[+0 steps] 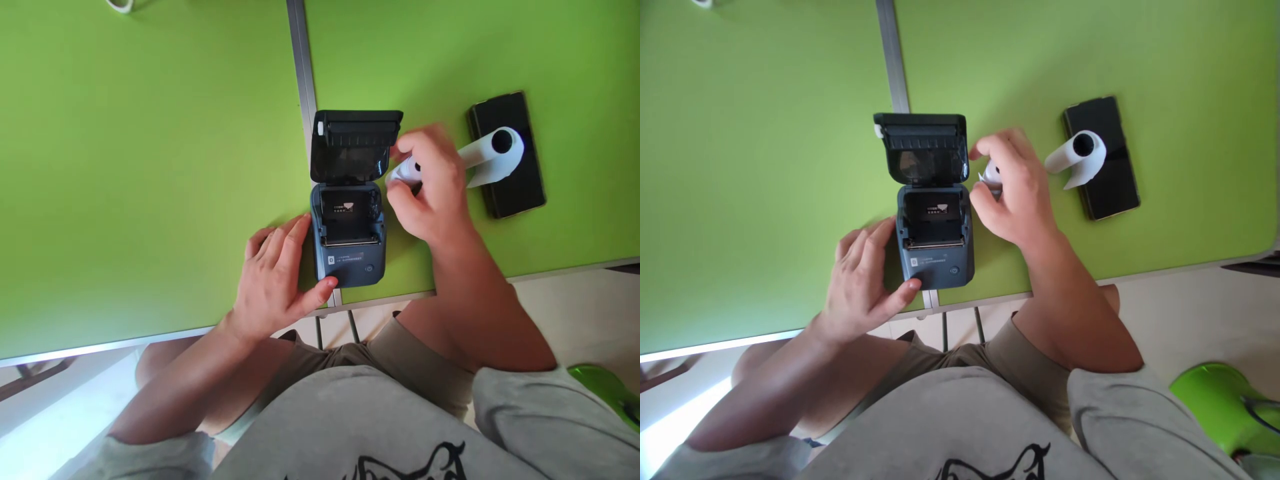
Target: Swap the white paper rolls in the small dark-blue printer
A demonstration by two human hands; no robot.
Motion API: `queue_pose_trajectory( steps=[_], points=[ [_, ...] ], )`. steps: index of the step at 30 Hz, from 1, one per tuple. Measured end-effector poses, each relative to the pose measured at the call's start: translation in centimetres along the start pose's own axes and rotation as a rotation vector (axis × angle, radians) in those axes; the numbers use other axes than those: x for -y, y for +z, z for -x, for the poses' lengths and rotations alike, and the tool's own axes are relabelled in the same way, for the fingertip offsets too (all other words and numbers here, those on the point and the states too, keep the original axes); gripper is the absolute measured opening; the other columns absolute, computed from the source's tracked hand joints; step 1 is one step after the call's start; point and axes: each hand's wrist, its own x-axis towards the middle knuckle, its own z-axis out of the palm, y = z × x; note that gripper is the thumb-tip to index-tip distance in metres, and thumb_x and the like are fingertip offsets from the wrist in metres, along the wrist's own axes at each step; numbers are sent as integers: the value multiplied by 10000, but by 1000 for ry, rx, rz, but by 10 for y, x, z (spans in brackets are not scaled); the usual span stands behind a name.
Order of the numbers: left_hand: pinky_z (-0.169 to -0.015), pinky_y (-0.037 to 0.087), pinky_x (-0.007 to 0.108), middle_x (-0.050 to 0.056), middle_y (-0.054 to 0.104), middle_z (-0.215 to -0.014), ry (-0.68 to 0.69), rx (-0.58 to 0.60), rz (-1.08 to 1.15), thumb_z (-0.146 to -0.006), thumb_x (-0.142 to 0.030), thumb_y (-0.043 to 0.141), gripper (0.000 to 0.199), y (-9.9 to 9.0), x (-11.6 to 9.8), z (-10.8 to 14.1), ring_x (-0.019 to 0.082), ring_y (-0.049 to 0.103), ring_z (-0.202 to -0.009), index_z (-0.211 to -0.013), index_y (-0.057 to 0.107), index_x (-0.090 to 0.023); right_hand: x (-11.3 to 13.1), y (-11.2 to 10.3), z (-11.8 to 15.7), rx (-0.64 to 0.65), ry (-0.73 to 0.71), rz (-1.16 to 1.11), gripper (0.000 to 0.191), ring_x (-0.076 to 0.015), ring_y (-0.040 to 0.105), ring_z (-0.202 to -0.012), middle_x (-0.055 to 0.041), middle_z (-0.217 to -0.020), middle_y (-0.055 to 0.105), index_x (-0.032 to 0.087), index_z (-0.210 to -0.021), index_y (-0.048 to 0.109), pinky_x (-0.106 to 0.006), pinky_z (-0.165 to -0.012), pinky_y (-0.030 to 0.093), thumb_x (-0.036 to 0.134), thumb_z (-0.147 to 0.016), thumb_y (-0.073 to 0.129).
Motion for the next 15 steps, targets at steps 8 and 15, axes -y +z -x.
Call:
queue_pose_trajectory(
  steps=[8, 15],
  points=[
    [-1081, 382, 411, 175, 653, -1376, 13, -8, -4, -1021, -676, 353, 743, 0, 0, 0, 287, 643, -1194, -1510, 394, -117, 2, 0, 3, 77, 101, -49, 396, -260, 711, -878, -45, -1030, 746, 283, -1154, 563, -459, -815, 596, 179, -778, 627],
    [-1083, 378, 413, 181, 647, -1385, 14, -4, -4, -1025, -669, 351, 742, -1, 0, -1, 286, 640, -1208, -1508, 395, -107, 5, 0, -3, 11, 71, 2, 233, -272, 688, -964, -53, -983, 696, 277, -936, 576, -462, -851, 594, 156, -768, 683]
  ],
)
